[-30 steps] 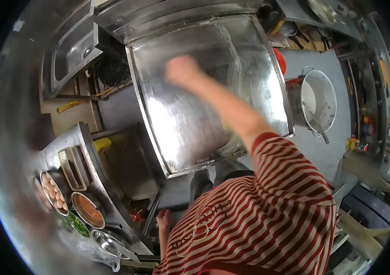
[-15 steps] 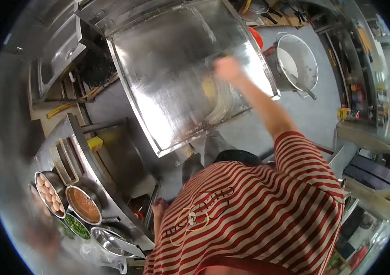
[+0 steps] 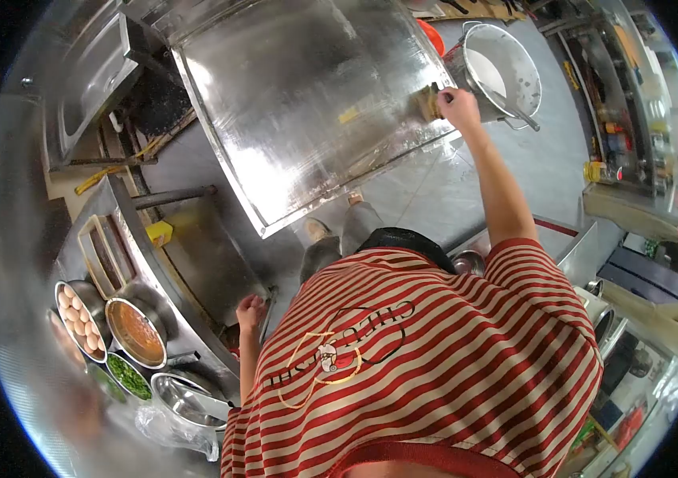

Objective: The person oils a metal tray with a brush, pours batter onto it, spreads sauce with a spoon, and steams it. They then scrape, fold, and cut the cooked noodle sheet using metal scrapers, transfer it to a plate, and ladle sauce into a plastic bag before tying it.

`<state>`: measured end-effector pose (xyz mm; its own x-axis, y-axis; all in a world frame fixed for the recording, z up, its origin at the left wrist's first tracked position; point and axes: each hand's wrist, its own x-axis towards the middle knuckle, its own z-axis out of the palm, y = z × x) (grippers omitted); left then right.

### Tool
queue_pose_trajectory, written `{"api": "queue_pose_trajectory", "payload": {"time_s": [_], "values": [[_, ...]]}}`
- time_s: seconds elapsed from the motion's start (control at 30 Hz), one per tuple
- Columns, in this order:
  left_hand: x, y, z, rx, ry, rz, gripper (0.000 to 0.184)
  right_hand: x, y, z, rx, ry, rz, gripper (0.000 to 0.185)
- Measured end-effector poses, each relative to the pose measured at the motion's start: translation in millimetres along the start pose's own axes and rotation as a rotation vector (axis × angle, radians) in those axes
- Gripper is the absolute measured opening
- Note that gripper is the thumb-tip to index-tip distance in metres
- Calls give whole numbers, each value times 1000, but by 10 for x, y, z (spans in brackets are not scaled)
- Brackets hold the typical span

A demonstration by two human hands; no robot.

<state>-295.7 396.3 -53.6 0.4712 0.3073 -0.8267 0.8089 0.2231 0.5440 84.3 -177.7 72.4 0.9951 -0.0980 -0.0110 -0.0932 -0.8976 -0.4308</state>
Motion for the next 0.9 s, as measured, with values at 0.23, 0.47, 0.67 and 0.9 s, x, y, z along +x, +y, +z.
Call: {"api": "queue_pose_trajectory", "payload": {"time_s": [0.23, 0.47, 0.67, 0.9], "values": [[-56, 250, 196, 496, -136, -61, 34, -602, -1104, 375, 254, -455, -583, 20], [-120, 558, 459, 100, 22, -111, 39, 229, 343, -286, -64, -62, -46, 18], [-346, 618, 784, 122, 37, -214, 42, -216, -834, 81, -279, -559, -563, 25], [-330, 191, 732, -13, 86, -213, 37, 1145, -708, 570, -146, -124, -595, 9]]}}
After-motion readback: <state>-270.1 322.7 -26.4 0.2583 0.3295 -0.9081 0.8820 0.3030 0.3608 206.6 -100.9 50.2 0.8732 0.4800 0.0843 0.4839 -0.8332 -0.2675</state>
